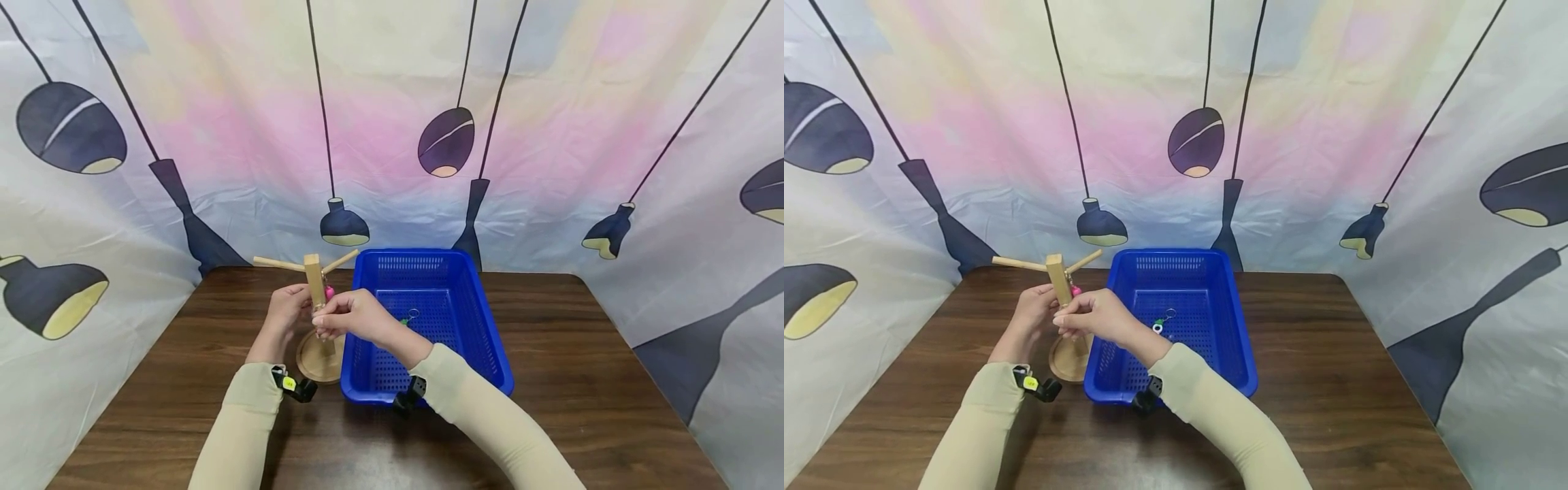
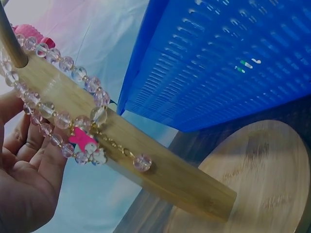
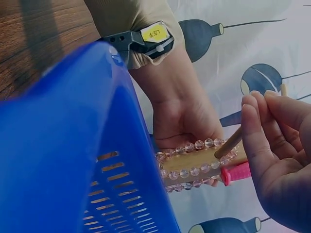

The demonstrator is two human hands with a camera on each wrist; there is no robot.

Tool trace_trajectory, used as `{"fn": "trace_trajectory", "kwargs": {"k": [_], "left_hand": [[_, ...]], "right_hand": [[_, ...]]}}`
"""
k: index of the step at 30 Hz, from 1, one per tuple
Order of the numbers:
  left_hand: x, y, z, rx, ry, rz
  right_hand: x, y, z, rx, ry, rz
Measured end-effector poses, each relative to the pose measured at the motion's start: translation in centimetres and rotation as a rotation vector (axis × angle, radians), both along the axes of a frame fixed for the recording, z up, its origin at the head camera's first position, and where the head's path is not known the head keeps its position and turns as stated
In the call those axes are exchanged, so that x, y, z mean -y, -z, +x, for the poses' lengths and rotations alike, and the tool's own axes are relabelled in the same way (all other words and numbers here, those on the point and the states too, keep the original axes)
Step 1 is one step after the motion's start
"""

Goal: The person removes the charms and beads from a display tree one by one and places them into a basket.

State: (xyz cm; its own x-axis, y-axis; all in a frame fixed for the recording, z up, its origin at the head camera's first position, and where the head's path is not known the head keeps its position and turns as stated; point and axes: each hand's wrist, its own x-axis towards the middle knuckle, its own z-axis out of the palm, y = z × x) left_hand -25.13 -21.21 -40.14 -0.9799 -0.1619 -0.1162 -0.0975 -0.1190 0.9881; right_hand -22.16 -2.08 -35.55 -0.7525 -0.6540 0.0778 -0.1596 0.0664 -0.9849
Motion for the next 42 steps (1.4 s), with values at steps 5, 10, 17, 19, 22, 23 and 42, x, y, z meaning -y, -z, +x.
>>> {"fn": "trace_trajectory", "kwargs": {"k": [5, 10, 17, 19, 22, 23, 42], "left_hand": [[0.4, 0.2, -0.2, 0.018, 0.053, 0.010], [0.4, 0.2, 0.0, 0.000, 0.068, 0.016], [0.4, 0.1, 0.3, -0.018, 0.057, 0.002], [0.6, 0.2, 0.4, -0.038, 0.059, 0.015], [1.3, 0.3, 0.8, -0.083, 0.054, 0.021], [1.5, 0.4, 1.0, -0.108, 0.055, 0.025], [3.4, -1.7, 4.3, -0.552, 0.082, 0.280]], "right_hand": [[0.1, 0.1, 0.1, -0.008, 0.015, 0.015], [0.0, 0.1, 0.1, -0.010, 0.016, 0.010], [-0.1, 0.0, 0.1, -0.015, 0.022, 0.023], [0.0, 0.0, 0.1, -0.015, 0.023, 0.026], [0.0, 0.1, 0.1, -0.017, 0.022, 0.032], [0.0, 0.1, 0.1, -0.018, 0.021, 0.033], [0.1, 0.2, 0.1, -0.026, 0.031, 0.036]]}}
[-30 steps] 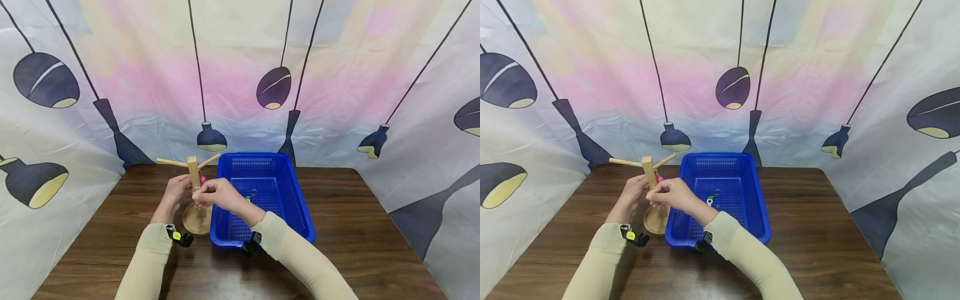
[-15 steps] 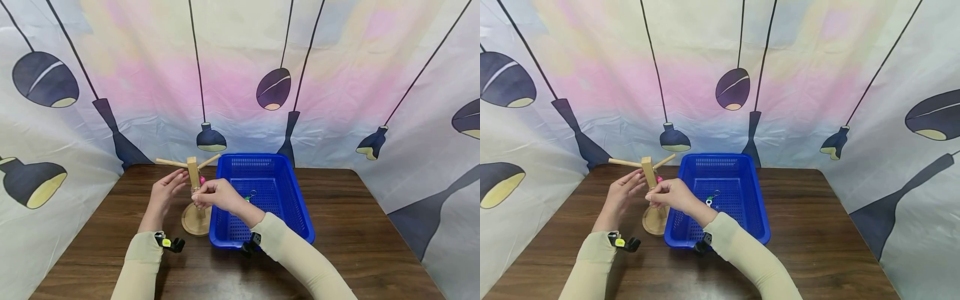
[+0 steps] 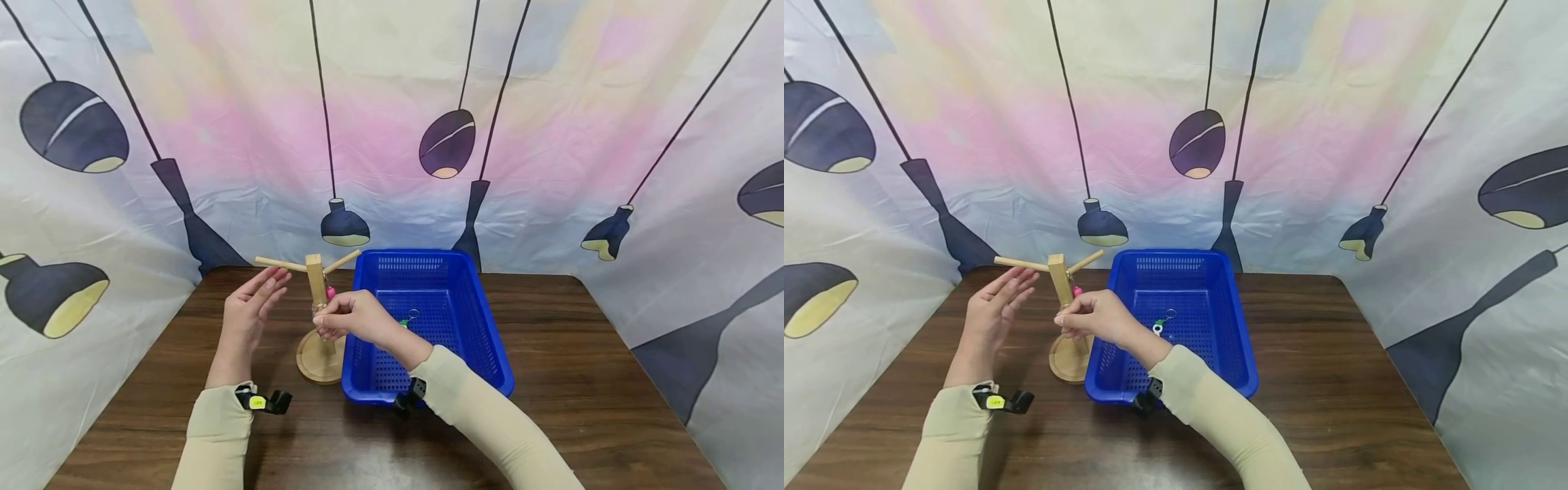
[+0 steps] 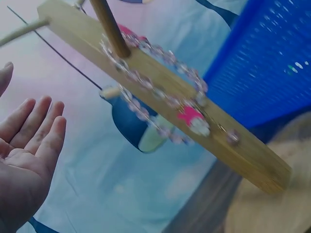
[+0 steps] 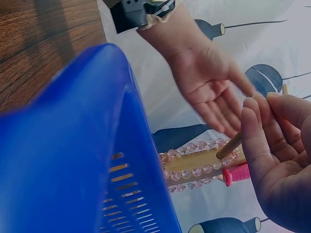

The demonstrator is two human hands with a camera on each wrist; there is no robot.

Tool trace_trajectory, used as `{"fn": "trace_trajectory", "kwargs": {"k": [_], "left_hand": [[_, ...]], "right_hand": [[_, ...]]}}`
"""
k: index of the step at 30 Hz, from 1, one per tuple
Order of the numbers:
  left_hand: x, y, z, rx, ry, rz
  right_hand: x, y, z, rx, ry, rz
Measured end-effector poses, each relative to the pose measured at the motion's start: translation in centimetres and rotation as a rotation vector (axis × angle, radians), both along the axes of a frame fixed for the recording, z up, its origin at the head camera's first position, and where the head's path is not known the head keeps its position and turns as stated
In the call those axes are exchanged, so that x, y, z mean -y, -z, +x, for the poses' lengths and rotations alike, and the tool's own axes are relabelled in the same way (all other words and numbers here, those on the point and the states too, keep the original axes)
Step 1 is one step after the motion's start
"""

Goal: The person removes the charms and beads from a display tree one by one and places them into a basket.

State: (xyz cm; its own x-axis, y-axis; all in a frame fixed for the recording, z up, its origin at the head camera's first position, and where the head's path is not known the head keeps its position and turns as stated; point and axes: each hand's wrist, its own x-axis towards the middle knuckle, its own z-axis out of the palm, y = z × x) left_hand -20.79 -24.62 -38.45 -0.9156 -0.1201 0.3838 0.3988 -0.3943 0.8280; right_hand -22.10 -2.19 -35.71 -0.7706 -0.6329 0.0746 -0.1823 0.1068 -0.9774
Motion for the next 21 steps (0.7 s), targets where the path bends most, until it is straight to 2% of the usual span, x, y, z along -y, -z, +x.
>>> {"fn": "trace_trajectory", "kwargs": {"k": [4, 12, 17, 21], "left_hand": [[-0.4, -1.1, 0.3, -0.047, 0.003, -0.002], [-1.7, -2.7, 0.3, -0.076, -0.024, -0.036], [-2.2, -3.3, -0.1, -0.108, 0.016, 0.055], [-2.6, -3.4, -0.2, -0.096, 0.019, 0.147]], "right_hand": [[0.0, 0.0, 0.0, 0.004, -0.004, -0.002], [-0.2, -0.2, 0.0, 0.004, -0.003, 0.009], [-0.1, -0.1, -0.1, -0.002, -0.004, 0.009], [-0.1, -0.1, 0.0, 0.000, -0.006, 0.008]]}}
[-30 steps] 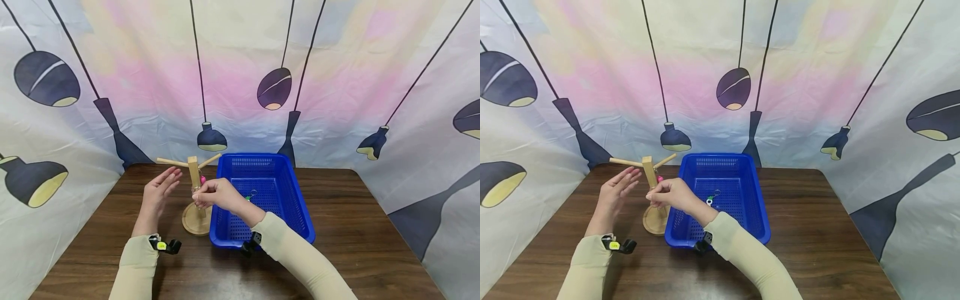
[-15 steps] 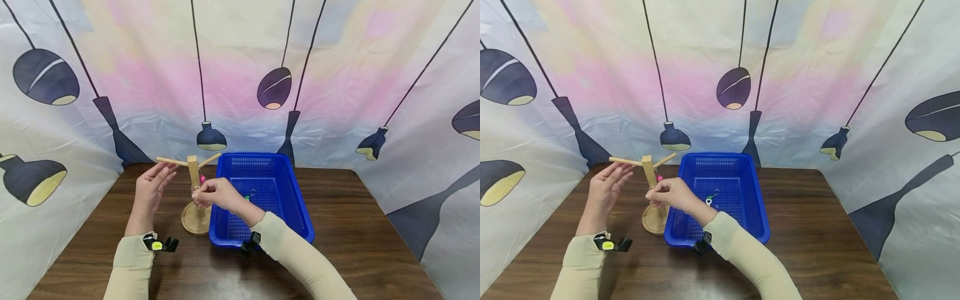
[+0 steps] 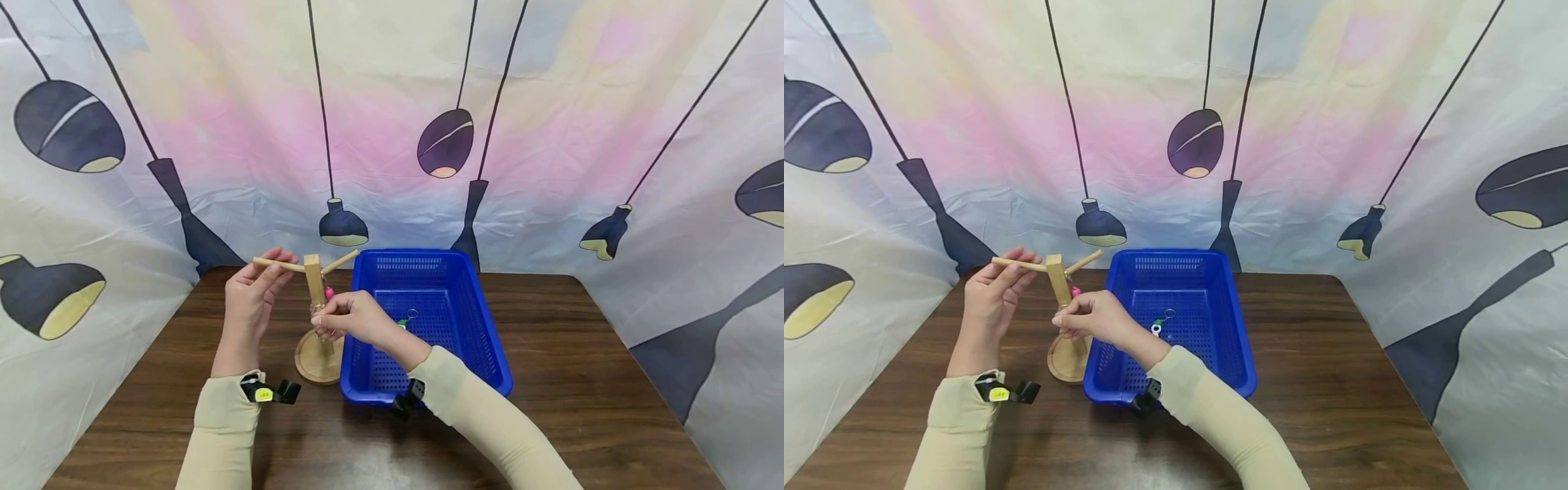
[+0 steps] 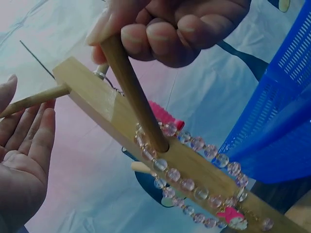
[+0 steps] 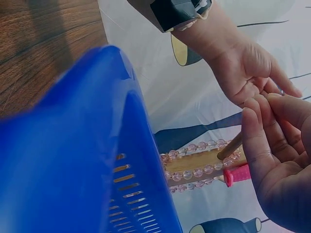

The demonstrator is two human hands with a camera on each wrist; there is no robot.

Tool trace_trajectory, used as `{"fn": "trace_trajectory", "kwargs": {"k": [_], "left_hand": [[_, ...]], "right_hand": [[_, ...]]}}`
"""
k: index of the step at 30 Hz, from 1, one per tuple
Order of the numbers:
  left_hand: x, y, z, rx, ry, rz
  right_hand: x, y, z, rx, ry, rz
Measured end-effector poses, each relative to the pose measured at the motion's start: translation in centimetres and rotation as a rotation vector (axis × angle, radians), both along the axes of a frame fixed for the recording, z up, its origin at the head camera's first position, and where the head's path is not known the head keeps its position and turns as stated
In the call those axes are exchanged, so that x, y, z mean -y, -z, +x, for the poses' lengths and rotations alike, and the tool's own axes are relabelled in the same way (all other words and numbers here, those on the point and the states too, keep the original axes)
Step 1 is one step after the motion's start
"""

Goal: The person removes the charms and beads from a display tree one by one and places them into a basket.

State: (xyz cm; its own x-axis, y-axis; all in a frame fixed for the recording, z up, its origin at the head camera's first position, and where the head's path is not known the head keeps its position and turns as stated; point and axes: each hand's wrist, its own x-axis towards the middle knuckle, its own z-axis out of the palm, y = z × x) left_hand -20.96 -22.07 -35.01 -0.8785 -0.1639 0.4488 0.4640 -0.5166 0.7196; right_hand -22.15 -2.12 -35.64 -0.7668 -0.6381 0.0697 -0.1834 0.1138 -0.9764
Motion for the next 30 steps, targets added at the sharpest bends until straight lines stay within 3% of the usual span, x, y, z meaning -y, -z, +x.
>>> {"fn": "trace_trajectory", "kwargs": {"k": [8, 18, 30], "left_hand": [[-0.5, 0.0, 0.2, 0.071, -0.074, 0.103], [-1.5, -0.1, 0.1, 0.101, -0.202, 0.036], [-1.6, 0.1, -0.2, 0.061, -0.229, 0.008]], "right_hand": [[0.2, 0.1, 0.3, 0.014, -0.012, 0.000], [0.1, 0.4, 0.5, 0.033, 0.019, -0.028], [0.0, 0.4, 0.7, 0.022, 0.052, -0.017]]}}
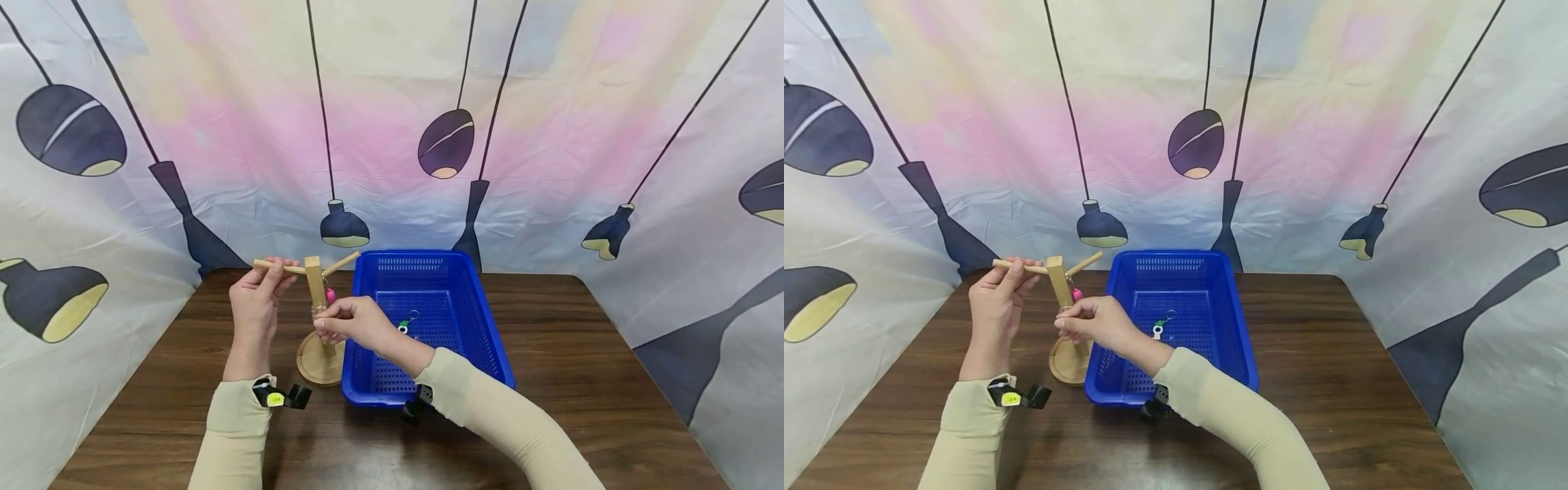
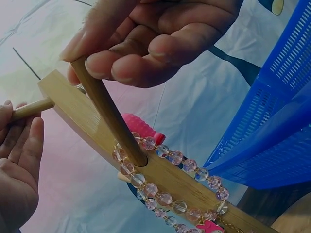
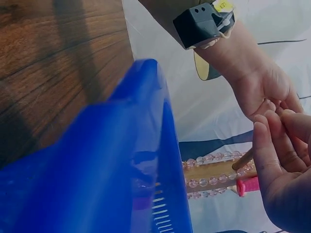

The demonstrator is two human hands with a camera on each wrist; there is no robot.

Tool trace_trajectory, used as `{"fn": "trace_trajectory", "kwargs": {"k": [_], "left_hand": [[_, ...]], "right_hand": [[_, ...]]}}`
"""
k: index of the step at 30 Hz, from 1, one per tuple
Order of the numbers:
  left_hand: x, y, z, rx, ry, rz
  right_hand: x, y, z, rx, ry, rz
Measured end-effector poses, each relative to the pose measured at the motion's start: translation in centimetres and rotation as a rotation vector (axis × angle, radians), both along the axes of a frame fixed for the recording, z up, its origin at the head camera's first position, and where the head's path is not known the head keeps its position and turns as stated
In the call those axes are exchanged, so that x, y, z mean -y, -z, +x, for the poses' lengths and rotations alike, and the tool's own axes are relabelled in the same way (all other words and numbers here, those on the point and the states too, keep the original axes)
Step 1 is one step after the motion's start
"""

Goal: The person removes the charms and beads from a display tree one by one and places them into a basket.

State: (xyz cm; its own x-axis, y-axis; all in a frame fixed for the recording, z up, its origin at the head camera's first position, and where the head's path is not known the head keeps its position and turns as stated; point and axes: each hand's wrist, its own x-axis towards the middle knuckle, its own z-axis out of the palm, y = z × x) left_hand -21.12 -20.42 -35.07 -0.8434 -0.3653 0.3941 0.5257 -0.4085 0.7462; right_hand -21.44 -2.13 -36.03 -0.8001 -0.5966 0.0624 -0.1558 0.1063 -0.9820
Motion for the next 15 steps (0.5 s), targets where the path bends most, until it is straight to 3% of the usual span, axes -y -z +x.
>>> {"fn": "trace_trajectory", "kwargs": {"k": [6, 15], "left_hand": [[0.0, 0.0, 0.0, 0.002, -0.010, -0.002], [0.0, 0.1, -0.1, -0.001, -0.030, -0.040]], "right_hand": [[-0.5, 0.0, -0.3, 0.013, -0.006, 0.018], [-1.2, -0.3, -1.3, 0.055, 0.051, 0.049]]}}
